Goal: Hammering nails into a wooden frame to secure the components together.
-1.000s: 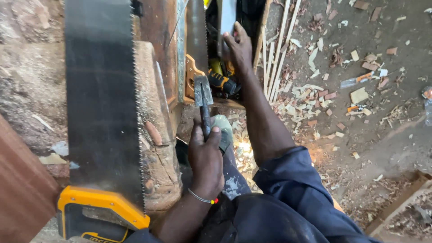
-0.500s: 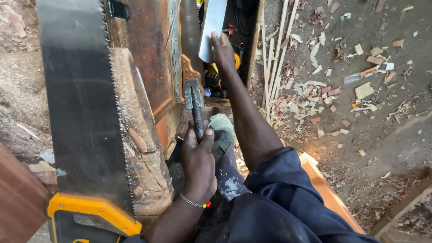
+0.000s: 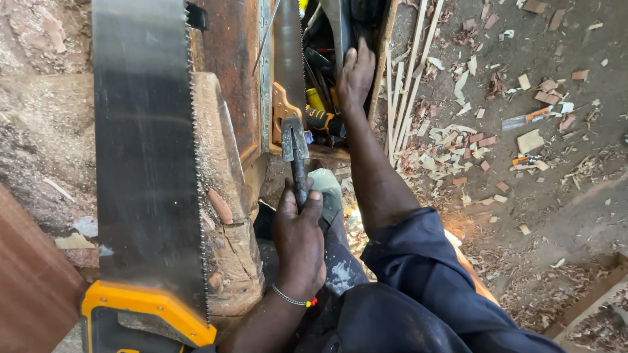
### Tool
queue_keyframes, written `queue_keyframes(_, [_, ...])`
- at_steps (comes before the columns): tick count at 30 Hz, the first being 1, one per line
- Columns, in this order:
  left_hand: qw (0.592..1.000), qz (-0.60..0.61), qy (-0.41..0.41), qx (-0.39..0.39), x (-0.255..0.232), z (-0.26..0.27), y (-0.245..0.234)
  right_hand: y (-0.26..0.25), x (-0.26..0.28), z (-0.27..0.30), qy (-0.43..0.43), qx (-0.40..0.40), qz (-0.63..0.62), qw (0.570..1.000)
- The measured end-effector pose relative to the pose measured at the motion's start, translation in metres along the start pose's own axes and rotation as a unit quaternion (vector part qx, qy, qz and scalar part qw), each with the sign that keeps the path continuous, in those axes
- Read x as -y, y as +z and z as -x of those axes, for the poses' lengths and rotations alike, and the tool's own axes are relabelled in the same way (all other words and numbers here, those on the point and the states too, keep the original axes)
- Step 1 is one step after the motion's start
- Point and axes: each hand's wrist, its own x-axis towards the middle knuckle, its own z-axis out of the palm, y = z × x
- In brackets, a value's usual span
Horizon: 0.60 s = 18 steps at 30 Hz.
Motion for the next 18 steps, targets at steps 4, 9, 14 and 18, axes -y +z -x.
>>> queue_keyframes(4, [0.999, -0.047, -0.022, -0.002, -0.006, 0.004, 0.001, 0.007, 0.012, -0.013, -0.024, 0.002, 0.112, 0.993])
queue_keyframes(9, [0.999, -0.036, -0.009, 0.004, -0.003, 0.001, 0.001, -0.009, 0.060, -0.006, 0.071, 0.035, 0.080, 0.994])
queue_keyframes(14, [0.999, -0.012, -0.021, 0.023, -0.002, 0.003, 0.001, 0.015, -0.017, -0.043, -0.016, 0.094, 0.137, 0.986])
queue_keyframes(18, [0.999, -0.035, -0.023, 0.009, -0.005, 0.006, 0.001, -0.006, 0.017, 0.013, 0.042, 0.149, 0.122, 0.980])
